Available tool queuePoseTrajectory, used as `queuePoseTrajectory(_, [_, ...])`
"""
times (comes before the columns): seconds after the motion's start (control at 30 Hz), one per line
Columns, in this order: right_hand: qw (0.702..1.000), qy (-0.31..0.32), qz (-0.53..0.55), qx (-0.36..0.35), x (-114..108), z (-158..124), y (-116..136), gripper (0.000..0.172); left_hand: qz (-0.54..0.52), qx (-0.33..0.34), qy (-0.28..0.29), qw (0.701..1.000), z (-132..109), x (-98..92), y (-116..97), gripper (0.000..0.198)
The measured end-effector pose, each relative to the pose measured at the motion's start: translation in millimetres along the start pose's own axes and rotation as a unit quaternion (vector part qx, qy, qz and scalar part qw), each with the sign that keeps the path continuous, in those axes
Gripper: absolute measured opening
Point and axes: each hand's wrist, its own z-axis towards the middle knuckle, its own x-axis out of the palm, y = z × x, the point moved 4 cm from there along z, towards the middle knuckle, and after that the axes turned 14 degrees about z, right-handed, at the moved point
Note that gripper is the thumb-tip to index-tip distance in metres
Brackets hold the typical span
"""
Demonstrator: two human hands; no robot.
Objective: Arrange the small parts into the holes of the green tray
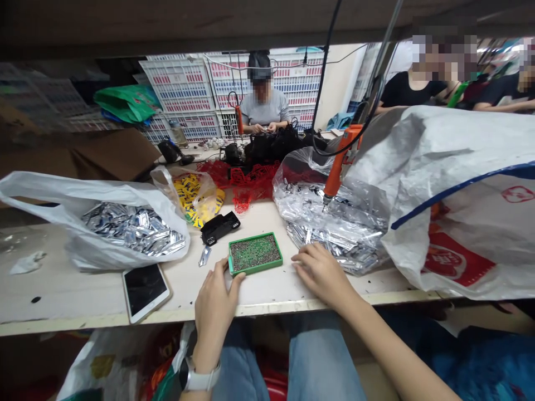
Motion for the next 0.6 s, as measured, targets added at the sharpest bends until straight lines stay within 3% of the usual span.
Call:
queuePoseTrajectory(0.3, [0.990,0.061,-0.098,-0.083,29,-1,17,0.019,-0.003,-0.001,-0.006,1.000,0,-1.4,1,0.038])
queuePoseTrajectory(0.6, [0.970,0.116,-0.159,-0.143,31,14,28,0.021,-0.016,0.007,-0.025,1.000,0,1.3,2,0.039])
